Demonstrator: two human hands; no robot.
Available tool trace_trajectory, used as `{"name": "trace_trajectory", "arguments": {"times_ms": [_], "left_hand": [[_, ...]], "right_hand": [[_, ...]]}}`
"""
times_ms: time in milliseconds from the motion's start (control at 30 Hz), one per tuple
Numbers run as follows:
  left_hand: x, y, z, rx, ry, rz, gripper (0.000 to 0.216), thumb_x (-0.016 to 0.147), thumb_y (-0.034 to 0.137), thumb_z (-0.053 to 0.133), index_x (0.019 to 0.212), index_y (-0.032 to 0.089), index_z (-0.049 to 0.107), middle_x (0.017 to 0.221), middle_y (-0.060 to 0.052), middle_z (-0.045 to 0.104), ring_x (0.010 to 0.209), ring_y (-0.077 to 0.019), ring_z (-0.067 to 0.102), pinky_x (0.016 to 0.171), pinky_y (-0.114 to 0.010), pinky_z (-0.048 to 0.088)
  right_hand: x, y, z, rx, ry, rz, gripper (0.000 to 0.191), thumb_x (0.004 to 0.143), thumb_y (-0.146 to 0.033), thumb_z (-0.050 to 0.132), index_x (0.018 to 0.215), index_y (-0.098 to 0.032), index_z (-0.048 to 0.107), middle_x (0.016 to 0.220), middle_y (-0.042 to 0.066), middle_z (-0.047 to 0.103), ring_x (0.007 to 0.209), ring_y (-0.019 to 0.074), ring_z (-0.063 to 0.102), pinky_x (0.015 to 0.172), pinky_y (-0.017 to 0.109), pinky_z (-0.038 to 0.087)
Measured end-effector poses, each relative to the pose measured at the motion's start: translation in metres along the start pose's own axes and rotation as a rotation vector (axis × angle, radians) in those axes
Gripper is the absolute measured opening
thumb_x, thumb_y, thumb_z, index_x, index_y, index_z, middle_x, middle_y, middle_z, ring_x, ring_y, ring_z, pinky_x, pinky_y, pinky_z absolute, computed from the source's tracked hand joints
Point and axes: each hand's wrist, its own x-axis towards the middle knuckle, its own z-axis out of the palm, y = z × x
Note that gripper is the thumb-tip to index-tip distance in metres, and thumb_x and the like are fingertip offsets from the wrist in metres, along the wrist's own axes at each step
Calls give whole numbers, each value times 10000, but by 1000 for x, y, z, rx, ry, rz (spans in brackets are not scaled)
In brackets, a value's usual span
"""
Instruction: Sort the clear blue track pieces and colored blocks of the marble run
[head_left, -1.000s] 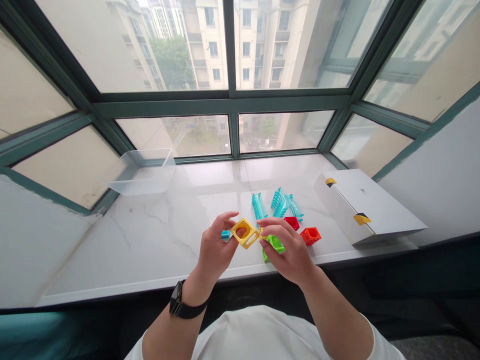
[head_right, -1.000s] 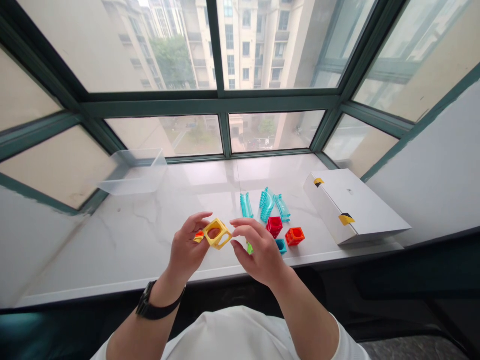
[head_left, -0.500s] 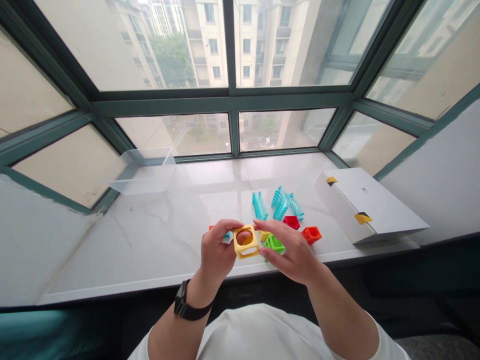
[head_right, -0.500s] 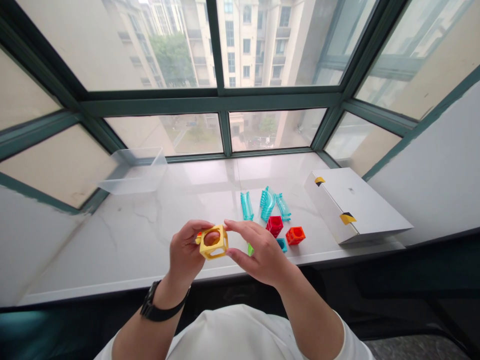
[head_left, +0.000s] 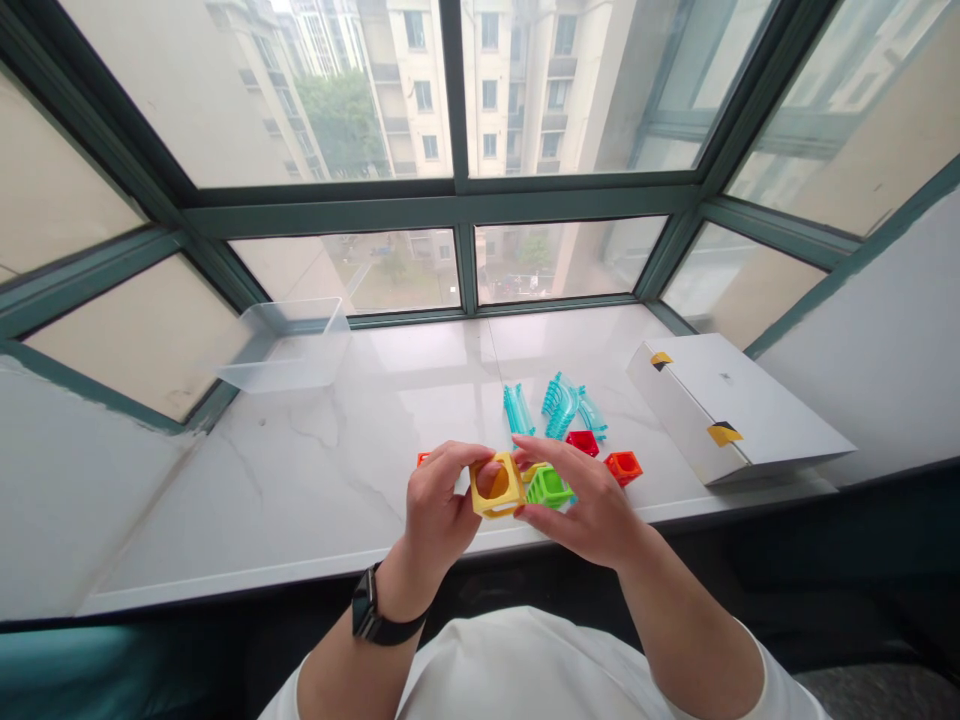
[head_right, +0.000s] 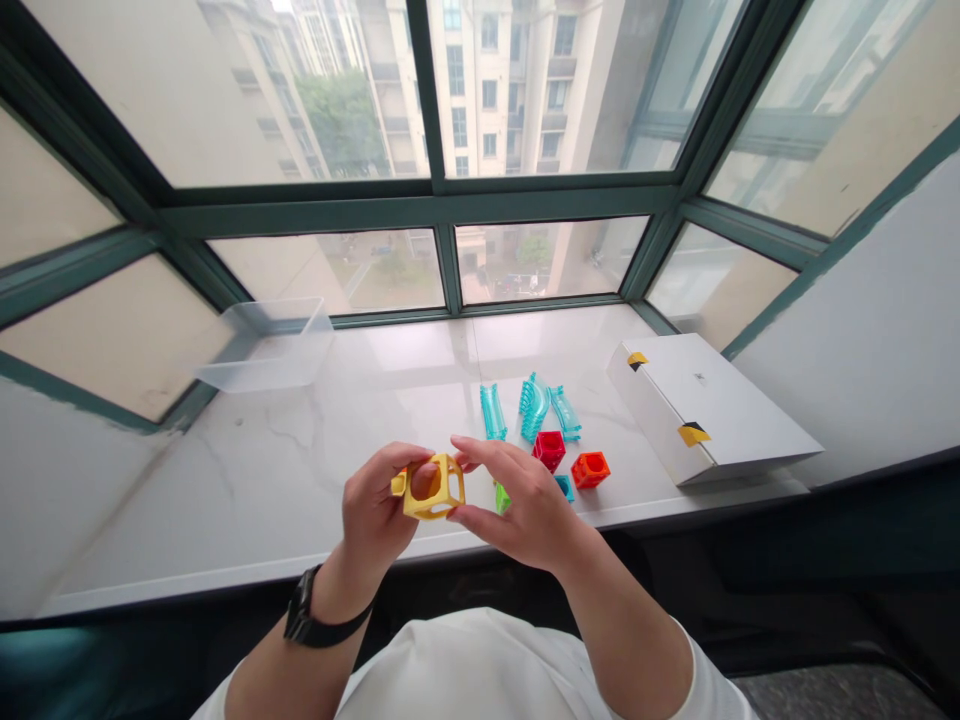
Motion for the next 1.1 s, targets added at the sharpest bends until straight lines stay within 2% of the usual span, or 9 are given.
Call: {"name": "trace_trajectory", "arguments": {"times_ms": [100, 267, 433, 600, 733, 833, 967, 1033, 1100], "left_hand": [[1, -5, -3, 28, -66, 35, 233, 1019, 191, 569, 1224, 246, 666, 1096, -68, 785, 953, -184, 764, 858, -307, 611], [0, -7, -8, -39, -30, -41, 308, 1052, 197, 518, 1327, 257, 643, 1312, -100, 716, 1121, -209, 731, 969, -369, 605], [6, 6, -3, 57, -108, 121, 522, 1008, 284, 625, 1519, 280, 519, 1514, -122, 593, 1441, -310, 525, 1180, -527, 474], [5, 12, 11, 98, -189, 164, 571, 1033, 246, 557, 1591, 265, 439, 1612, -111, 498, 1556, -323, 369, 1227, -562, 422], [1, 14, 15, 103, -188, 183, 550, 1031, 157, 519, 1568, 273, 476, 1572, -101, 548, 1522, -297, 434, 1233, -559, 421], [-2, 15, 10, 11, -156, 240, 456, 1011, 115, 558, 1419, 304, 630, 1398, -67, 703, 1351, -260, 632, 1195, -531, 482], [-5, 6, -3, -155, 103, 80, 236, 985, 114, 629, 1110, 270, 755, 991, -15, 825, 967, -196, 787, 1017, -471, 621], [-5, -1, -8, -192, 252, -41, 78, 936, 164, 728, 957, 235, 752, 852, -2, 808, 885, -198, 785, 946, -446, 647], [-5, -7, -12, -216, 329, -108, 110, 868, 219, 821, 825, 218, 720, 761, 14, 776, 841, -200, 778, 888, -407, 657]], "right_hand": [[-1, 4, -5, -65, 72, 43, 589, 943, -309, 749, 1488, -297, 524, 1216, 78, 727, 1042, 234, 733, 920, 388, 633], [0, 10, -12, -172, 189, 73, 461, 933, -299, 761, 1374, -284, 626, 1244, 91, 700, 1060, 250, 726, 925, 400, 641], [3, 6, -4, -153, 185, 26, 439, 934, -301, 758, 1355, -310, 634, 1211, 85, 701, 1086, 267, 720, 921, 415, 645], [3, 3, 3, -152, 223, 22, 437, 903, -296, 794, 1319, -316, 661, 1137, 66, 718, 1001, 247, 730, 880, 397, 652], [0, 7, 5, -163, 250, 38, 415, 887, -310, 811, 1283, -307, 684, 1102, 62, 728, 962, 239, 734, 869, 394, 651], [-1, 9, 5, -154, 240, 59, 394, 904, -302, 789, 1283, -305, 681, 1114, 63, 728, 976, 237, 732, 872, 391, 645], [1, 8, 2, -100, 248, 109, 397, 888, -301, 802, 1262, -286, 672, 1089, 61, 717, 976, 239, 719, 856, 397, 638], [2, 8, 1, -69, 253, 122, 388, 881, -303, 810, 1243, -275, 672, 1081, 64, 715, 974, 242, 714, 853, 404, 635], [2, 9, 1, -55, 256, 127, 379, 882, -308, 813, 1233, -272, 672, 1097, 69, 718, 981, 247, 714, 858, 411, 633]]}}
